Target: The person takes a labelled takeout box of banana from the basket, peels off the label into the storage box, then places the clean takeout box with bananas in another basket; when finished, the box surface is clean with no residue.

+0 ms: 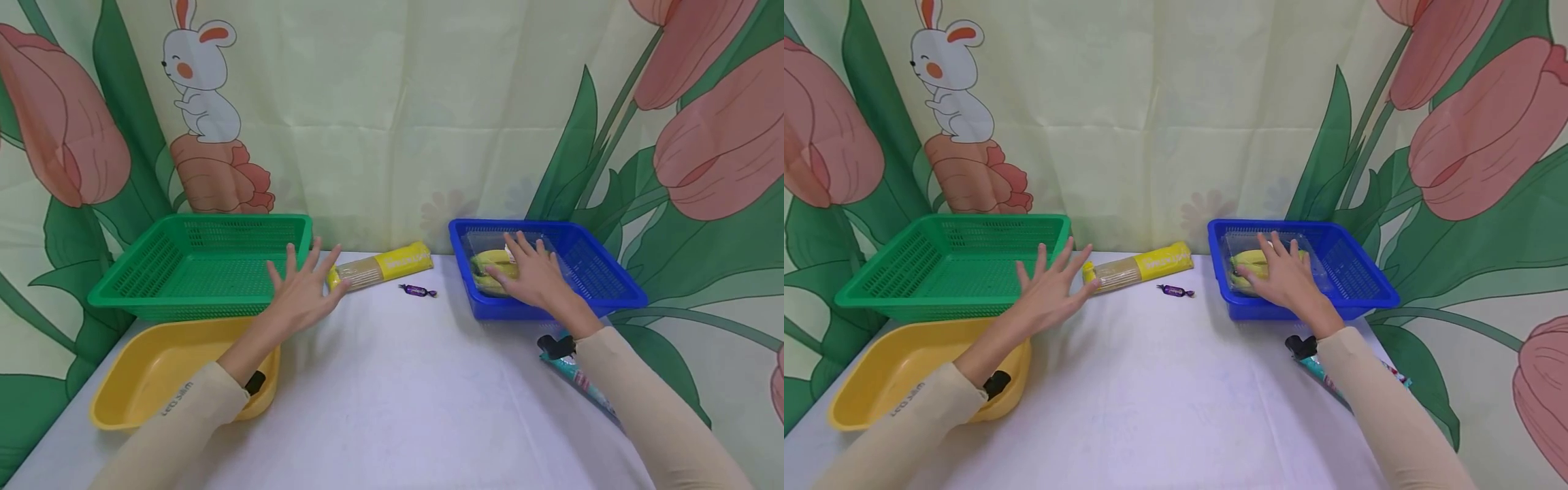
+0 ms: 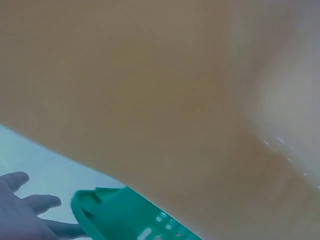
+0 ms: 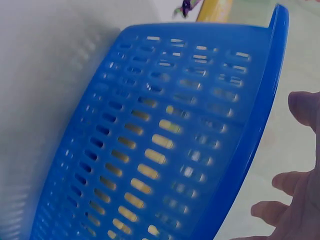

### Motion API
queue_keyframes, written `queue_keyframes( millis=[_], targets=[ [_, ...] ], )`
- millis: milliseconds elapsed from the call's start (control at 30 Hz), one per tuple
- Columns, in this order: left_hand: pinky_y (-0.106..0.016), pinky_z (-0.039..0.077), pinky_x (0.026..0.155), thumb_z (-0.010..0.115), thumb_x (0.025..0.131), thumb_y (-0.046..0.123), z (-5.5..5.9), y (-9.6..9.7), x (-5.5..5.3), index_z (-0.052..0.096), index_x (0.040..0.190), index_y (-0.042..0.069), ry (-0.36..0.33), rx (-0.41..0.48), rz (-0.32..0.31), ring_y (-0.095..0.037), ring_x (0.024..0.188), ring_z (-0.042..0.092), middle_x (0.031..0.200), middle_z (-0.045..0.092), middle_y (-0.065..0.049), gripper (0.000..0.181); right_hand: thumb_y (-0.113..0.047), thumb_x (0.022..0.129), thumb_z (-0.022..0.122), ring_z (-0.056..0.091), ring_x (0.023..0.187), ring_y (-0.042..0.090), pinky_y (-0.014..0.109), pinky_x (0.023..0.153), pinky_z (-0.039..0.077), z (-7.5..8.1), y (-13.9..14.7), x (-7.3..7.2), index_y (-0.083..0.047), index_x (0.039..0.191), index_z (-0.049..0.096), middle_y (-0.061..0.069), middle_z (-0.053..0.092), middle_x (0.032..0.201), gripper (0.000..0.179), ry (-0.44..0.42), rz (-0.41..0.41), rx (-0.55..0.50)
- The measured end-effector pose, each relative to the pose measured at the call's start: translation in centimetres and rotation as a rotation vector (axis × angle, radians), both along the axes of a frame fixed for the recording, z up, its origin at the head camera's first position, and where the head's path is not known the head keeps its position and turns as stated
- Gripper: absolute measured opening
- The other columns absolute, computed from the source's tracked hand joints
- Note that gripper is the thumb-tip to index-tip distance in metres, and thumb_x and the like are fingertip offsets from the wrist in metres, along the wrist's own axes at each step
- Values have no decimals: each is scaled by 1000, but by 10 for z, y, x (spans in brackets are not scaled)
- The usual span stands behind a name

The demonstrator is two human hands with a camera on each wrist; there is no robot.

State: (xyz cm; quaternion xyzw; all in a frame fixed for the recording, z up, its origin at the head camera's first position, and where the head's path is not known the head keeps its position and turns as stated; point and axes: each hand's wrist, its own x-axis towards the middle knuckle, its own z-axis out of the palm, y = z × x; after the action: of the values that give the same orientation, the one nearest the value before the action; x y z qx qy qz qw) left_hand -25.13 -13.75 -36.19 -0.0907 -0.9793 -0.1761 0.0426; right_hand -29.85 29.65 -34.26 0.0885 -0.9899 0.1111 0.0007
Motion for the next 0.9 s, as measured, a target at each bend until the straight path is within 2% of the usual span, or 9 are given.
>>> queue_keyframes(
  millis=[367,600,900],
  targets=[
    [-88,-11,117,38,105,67,9,21,4,15,171,34,-40,61,-38,-59,161,-14,181,1,-11,77,-71,105,41,-1,153,71,86,119,7,5,19,-8,-9,171,3,33,2,175,98,8,-22,-25],
    [-87,-12,117,41,106,63,17,24,4,18,171,33,-44,71,-50,-58,161,-15,181,3,-10,75,-67,107,41,4,150,74,87,118,11,9,35,-13,-1,169,4,38,3,172,98,-7,-35,-45],
    [-87,-8,119,40,106,65,26,32,5,18,171,35,-41,61,-74,-59,161,-11,181,6,-9,74,-60,109,42,7,155,67,78,126,9,9,55,-21,8,166,2,43,5,169,98,-63,-48,-81]
  ],
)
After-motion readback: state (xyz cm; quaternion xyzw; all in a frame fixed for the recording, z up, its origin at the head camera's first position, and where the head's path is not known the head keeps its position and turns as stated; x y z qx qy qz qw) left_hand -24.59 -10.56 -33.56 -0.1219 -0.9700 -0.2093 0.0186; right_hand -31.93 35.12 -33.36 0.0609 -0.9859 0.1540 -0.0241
